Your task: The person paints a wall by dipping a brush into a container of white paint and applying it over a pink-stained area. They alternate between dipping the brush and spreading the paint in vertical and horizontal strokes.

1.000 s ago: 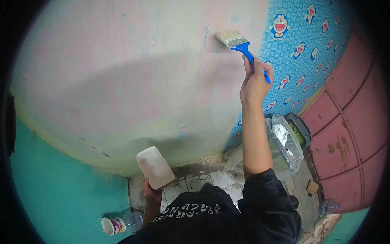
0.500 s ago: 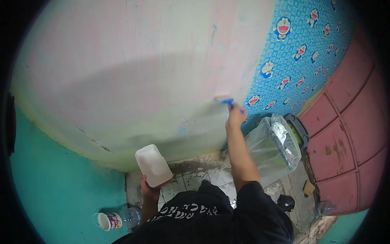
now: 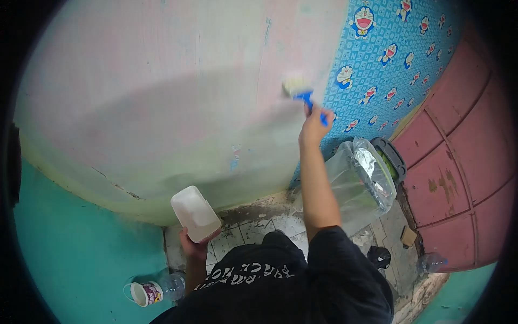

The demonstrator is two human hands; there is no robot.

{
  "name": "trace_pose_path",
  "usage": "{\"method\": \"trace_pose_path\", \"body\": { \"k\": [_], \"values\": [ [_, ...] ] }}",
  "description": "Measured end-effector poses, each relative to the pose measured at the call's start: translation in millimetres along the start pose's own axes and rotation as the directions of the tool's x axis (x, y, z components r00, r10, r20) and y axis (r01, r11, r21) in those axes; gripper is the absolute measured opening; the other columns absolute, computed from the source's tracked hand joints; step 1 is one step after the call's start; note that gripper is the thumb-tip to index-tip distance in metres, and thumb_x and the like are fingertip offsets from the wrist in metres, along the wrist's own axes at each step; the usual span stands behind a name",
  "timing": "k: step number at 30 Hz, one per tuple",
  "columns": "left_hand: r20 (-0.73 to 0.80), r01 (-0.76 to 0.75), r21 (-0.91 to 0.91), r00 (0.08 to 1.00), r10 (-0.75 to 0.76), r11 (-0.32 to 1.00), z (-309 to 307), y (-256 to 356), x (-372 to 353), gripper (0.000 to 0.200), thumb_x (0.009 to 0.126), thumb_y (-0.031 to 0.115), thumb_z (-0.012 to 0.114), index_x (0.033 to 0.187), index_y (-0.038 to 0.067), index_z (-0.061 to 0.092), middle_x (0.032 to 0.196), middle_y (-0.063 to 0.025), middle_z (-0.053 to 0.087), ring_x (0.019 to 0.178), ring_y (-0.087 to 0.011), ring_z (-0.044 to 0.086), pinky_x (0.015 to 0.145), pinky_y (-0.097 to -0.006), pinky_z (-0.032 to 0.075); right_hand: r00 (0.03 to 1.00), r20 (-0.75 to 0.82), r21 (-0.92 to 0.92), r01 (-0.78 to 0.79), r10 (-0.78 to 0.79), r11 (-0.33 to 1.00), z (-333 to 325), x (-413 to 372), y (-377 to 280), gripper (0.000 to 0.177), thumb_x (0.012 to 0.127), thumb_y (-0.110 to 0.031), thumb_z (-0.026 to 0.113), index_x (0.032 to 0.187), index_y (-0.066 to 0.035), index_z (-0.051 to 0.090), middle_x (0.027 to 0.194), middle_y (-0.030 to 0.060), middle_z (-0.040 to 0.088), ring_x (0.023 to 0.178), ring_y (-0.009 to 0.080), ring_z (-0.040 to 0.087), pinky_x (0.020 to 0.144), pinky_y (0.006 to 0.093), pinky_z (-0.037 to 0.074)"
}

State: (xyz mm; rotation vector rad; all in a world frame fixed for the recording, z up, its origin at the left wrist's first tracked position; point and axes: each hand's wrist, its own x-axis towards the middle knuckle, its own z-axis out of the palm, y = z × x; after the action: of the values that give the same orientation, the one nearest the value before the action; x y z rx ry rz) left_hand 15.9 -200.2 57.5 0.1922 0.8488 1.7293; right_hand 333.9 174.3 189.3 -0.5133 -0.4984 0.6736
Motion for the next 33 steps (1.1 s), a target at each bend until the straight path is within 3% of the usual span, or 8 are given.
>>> {"method": "trace_pose_path", "body": {
  "k": [3,5,8,12,16,20,26,33],
  "values": [
    [-0.010,-0.013,0.028,1.000,0.013,1.000,2,-8,4,0.061,0.100,0.044,0.043,0.148,0.008,0.042,0.142,-0.0104,0.055,0.130,-0.0329,0.055,0.107,-0.0523,0.046,0.958,-0.238,-0.182,-0.203,0.157,0.962,-95,-38,70,0.022,0.090,0.005,0.064,0.087,-0.003,0.043,0.096,0.0101,0.057,0.091,0.0221,0.065,0.086,0.0382,0.063],
    [-0.009,-0.018,0.043,1.000,0.019,0.999,13,-9,1,0.061,0.100,0.044,0.043,0.148,0.008,0.042,0.142,-0.0104,0.055,0.130,-0.0322,0.055,0.108,-0.0513,0.045,0.859,-0.473,-0.561,-0.464,0.195,0.686,-122,-45,82,0.022,0.088,0.006,0.064,0.088,-0.003,0.044,0.097,0.0103,0.056,0.091,0.0226,0.064,0.083,0.0401,0.064],
    [0.006,-0.030,0.050,1.000,0.030,0.998,24,-14,7,0.060,0.100,0.044,0.044,0.148,0.007,0.043,0.141,-0.0105,0.056,0.130,-0.0315,0.055,0.107,-0.0508,0.046,0.933,-0.262,-0.110,-0.281,0.245,0.954,-92,-18,58,0.021,0.087,0.007,0.064,0.090,-0.003,0.046,0.095,0.0097,0.056,0.090,0.0225,0.064,0.083,0.0395,0.063],
    [-0.016,0.015,0.034,1.000,-0.015,0.999,32,-31,13,0.052,0.099,0.035,0.046,0.144,0.007,0.044,0.137,-0.0104,0.058,0.129,-0.0319,0.056,0.104,-0.0525,0.050,0.994,0.009,0.103,-0.109,0.109,0.989,31,29,-49,0.019,0.091,0.004,0.064,0.093,-0.001,0.046,0.101,0.0135,0.059,0.096,0.0258,0.067,0.090,0.0380,0.062],
    [-0.055,0.013,0.000,0.998,-0.013,1.000,77,-49,16,0.052,0.099,0.034,0.046,0.144,0.009,0.044,0.138,-0.0097,0.057,0.128,-0.0306,0.057,0.104,-0.0529,0.050,0.992,0.129,0.183,-0.039,0.015,0.982,58,55,-84,0.016,0.096,0.001,0.060,0.095,-0.001,0.045,0.104,0.0157,0.060,0.102,0.0298,0.068,0.096,0.0416,0.060],
    [-0.013,-0.012,0.009,1.000,0.012,1.000,89,-74,25,0.053,0.098,0.034,0.047,0.146,0.011,0.042,0.140,-0.0095,0.055,0.128,-0.0303,0.056,0.104,-0.0560,0.050,0.991,0.103,0.061,-0.096,0.089,0.993,-41,55,-6,0.018,0.097,0.002,0.061,0.092,-0.002,0.044,0.103,0.0135,0.059,0.109,0.0289,0.066,0.096,0.0436,0.060],
    [-0.082,0.021,0.022,0.996,-0.020,1.000,116,-100,19,0.054,0.098,0.035,0.049,0.145,0.011,0.041,0.139,-0.0105,0.055,0.127,-0.0316,0.057,0.100,-0.0587,0.052,0.905,-0.286,-0.282,-0.394,0.315,0.875,-210,14,112,0.022,0.094,0.000,0.064,0.090,-0.005,0.043,0.100,0.0116,0.056,0.094,0.0222,0.063,0.086,0.0384,0.062],
    [-0.097,0.046,0.161,0.995,-0.030,0.986,138,-140,18,0.060,0.099,0.043,0.046,0.146,0.007,0.041,0.139,-0.0120,0.056,0.126,-0.0315,0.058,0.102,-0.0511,0.052,0.779,-0.396,-0.121,-0.569,0.486,0.813,-165,50,96,0.021,0.093,-0.001,0.066,0.096,-0.005,0.045,0.101,0.0121,0.057,0.089,0.0212,0.063,0.085,0.0371,0.062]
  ]
}}
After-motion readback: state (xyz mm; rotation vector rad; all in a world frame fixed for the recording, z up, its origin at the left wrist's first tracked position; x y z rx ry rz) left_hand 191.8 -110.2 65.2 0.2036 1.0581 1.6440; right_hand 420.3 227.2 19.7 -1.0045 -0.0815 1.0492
